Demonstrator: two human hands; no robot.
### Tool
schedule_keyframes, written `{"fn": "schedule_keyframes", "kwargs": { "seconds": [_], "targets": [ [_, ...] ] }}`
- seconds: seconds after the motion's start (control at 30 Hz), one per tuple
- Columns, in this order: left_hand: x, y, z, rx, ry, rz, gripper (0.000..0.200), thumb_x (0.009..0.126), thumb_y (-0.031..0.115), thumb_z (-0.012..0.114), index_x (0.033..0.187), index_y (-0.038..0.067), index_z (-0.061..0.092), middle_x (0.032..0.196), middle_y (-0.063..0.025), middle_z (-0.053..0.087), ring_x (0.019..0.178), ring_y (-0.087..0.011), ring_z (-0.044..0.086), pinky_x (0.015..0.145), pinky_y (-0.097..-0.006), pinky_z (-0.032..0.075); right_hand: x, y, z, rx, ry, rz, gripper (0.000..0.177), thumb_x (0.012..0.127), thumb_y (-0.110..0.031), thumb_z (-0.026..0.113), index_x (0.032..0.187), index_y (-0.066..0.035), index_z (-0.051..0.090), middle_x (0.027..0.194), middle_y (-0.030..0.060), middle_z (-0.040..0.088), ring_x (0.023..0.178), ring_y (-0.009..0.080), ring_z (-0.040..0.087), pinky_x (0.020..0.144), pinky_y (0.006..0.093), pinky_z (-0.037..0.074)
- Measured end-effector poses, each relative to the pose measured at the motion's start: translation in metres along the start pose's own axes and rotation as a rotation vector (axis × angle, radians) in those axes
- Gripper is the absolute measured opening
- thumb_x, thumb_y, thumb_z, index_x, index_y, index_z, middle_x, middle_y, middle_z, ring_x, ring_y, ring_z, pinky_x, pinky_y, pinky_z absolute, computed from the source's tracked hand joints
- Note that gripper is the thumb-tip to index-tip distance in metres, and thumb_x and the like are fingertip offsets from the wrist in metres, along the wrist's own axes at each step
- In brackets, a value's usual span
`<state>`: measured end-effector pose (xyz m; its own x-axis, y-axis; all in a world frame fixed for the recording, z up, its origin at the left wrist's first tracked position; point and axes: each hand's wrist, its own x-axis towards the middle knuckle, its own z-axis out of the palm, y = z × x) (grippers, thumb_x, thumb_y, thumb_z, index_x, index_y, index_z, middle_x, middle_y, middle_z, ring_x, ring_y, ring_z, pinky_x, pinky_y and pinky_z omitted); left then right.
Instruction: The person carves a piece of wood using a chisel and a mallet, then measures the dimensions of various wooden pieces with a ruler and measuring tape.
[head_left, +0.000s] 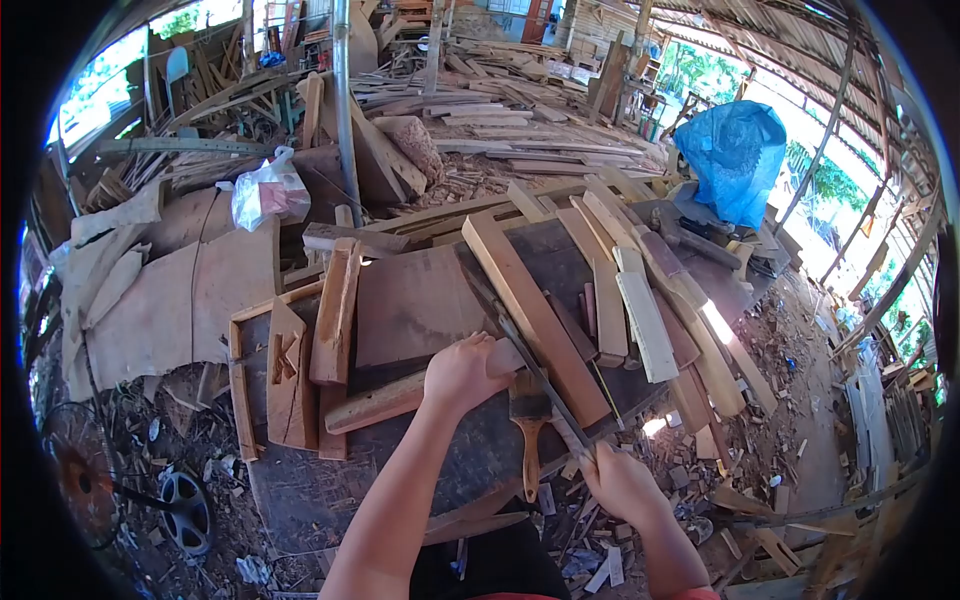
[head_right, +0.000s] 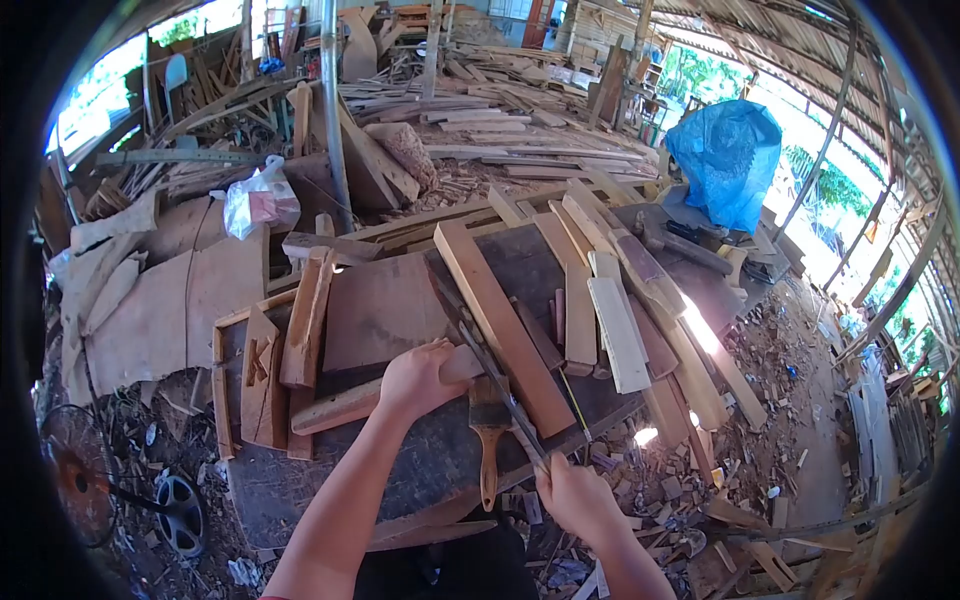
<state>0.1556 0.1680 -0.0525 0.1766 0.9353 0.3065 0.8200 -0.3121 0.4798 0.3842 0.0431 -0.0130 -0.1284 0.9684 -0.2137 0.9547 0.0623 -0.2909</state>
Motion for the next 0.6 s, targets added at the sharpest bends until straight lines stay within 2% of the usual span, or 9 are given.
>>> {"fn": "schedule_keyframes", "kwargs": {
  "seconds": [0.1,0.17,0.43,0.6],
  "targets": [
    [0.0,-0.001,0.001,0.016,0.06,0.027,0.05,0.065,0.037,0.07,0.098,0.001,0.059,0.114,-0.0151,0.057,0.1,-0.0281,0.057,0.085,-0.0352,0.047,0.033,-0.016,-0.005,0.045,0.016,-0.052,0.03,0.091,-0.029,0.041,0.089,0.0,0.046,0.07,0.025,0.059,0.071,0.0435,0.058,0.061,0.0516,0.047],
    [0.001,0.0,-0.001,0.025,0.027,0.004,0.05,0.065,0.037,0.07,0.098,0.001,0.059,0.114,-0.0148,0.058,0.099,-0.028,0.058,0.085,-0.0351,0.047,0.052,-0.02,-0.006,0.047,0.06,-0.054,0.031,0.092,-0.03,0.039,0.087,0.0,0.046,0.071,0.0248,0.059,0.072,0.043,0.058,0.062,0.0516,0.046],
    [0.0,0.003,-0.001,0.068,0.042,0.003,0.054,0.065,0.038,0.069,0.103,0.001,0.058,0.115,-0.014,0.058,0.101,-0.0273,0.058,0.085,-0.0345,0.047,0.062,-0.005,0.004,0.098,0.099,-0.14,0.031,0.092,-0.03,0.04,0.086,-0.001,0.046,0.07,0.0235,0.059,0.07,0.0424,0.058,0.063,0.051,0.045],
    [0.0,0.001,-0.001,0.05,0.022,0.004,0.055,0.067,0.039,0.069,0.105,0.001,0.058,0.117,-0.0133,0.057,0.101,-0.0273,0.057,0.086,-0.0345,0.047,0.068,0.001,0.012,0.204,0.356,-0.192,0.03,0.092,-0.029,0.042,0.084,-0.001,0.046,0.067,0.0228,0.058,0.065,0.0417,0.058,0.058,0.0505,0.044]
  ]
}}
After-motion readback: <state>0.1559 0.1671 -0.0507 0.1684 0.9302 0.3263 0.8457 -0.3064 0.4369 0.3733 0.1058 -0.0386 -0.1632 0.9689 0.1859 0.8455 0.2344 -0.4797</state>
